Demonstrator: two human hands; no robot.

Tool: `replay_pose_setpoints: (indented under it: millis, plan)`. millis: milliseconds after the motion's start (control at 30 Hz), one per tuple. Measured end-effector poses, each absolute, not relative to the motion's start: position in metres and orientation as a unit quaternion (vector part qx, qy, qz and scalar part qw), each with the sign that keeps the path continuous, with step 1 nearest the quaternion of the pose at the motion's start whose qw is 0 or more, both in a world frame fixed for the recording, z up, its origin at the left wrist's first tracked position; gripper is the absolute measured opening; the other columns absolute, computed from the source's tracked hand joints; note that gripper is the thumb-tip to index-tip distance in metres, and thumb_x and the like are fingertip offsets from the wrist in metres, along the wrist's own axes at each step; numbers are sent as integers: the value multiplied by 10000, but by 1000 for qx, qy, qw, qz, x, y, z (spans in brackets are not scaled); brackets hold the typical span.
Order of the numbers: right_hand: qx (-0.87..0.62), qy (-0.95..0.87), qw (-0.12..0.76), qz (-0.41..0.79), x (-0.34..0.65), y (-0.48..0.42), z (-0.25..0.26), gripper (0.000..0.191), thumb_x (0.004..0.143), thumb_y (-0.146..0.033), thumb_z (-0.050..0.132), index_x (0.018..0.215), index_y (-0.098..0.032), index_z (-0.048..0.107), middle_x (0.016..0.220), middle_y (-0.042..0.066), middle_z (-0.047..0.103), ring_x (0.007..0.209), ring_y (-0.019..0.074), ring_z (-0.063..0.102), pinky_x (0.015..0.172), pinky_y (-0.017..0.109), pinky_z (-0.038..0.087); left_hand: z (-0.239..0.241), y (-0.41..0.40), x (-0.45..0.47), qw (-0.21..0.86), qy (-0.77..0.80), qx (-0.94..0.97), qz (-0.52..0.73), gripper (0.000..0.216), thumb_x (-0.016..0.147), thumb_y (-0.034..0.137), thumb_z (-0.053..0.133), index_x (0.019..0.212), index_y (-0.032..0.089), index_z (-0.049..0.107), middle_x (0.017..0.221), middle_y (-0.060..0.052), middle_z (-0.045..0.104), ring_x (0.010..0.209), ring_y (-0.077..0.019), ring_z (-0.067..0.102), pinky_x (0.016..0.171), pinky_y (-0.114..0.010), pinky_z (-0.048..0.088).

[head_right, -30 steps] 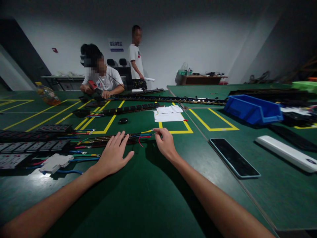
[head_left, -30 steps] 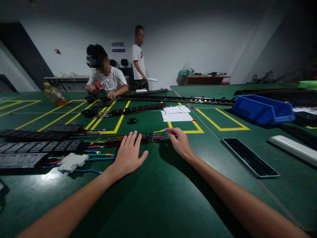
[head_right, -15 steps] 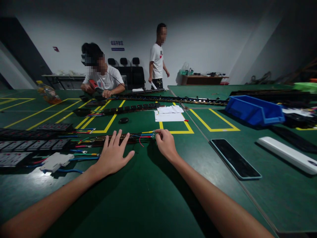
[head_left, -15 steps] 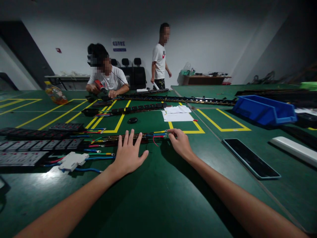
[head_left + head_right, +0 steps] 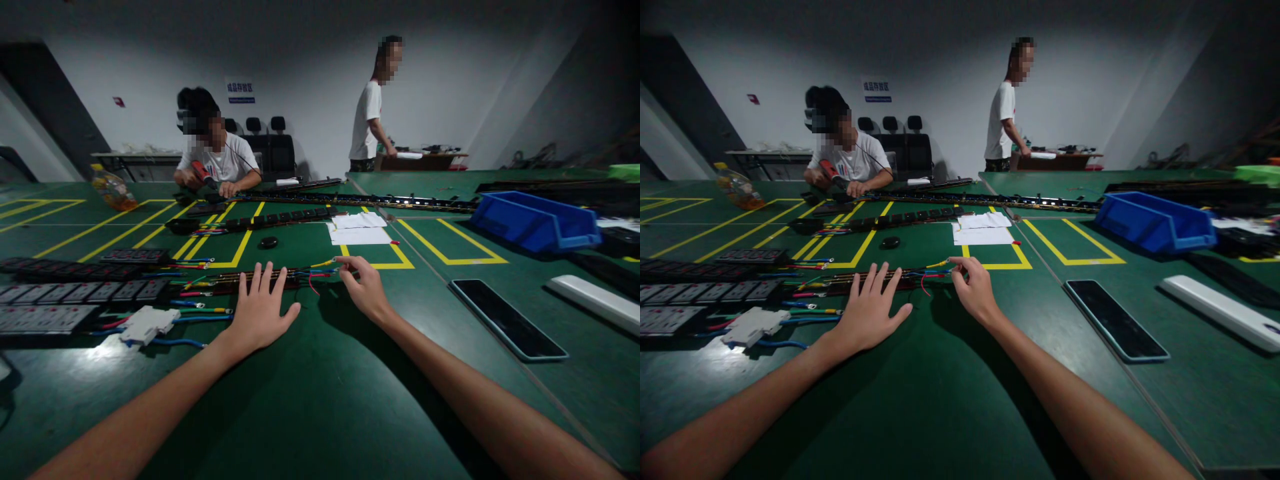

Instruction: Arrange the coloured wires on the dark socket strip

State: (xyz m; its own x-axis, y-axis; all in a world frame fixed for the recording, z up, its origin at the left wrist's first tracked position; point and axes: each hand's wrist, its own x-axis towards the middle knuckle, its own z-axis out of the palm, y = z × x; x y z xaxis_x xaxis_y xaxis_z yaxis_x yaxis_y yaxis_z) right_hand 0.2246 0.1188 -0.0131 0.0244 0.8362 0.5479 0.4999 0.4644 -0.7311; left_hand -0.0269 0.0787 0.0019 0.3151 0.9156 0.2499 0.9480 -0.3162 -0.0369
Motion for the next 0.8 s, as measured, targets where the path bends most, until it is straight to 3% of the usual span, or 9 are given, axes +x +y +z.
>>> replay_pose_setpoints:
  millis: [233, 433, 800]
  plan:
    - [-552, -661, 487, 147, 227, 126, -23, 304, 855, -274, 508, 1015, -187, 752, 857, 70, 695, 784, 228, 625, 761, 360, 479, 3, 78, -26, 87, -576, -807, -97, 820, 962, 666, 384, 1619, 179, 327, 1682, -190, 269, 1561, -440, 173, 1216, -700, 145]
    - [-554, -660, 483, 159, 228, 126, -23, 324, 846, -284, 502, 1030, -183, 748, 819, 52, 680, 757, 220, 621, 745, 354, 465, 7, 76, -23, 71, -592, -798, -85, 837, 947, 695, 385, 1631, 220, 303, 1702, -171, 220, 1533, -542, 123, 1159, -795, 114]
    - [-558, -657, 478, 170, 228, 124, -19, 340, 845, -312, 495, 1025, -181, 752, 782, 42, 675, 719, 210, 611, 708, 336, 443, 3, 78, -28, 73, -598, -791, -105, 838, 924, 740, 400, 1625, 290, 314, 1699, -147, 257, 1524, -557, 136, 1173, -752, 171]
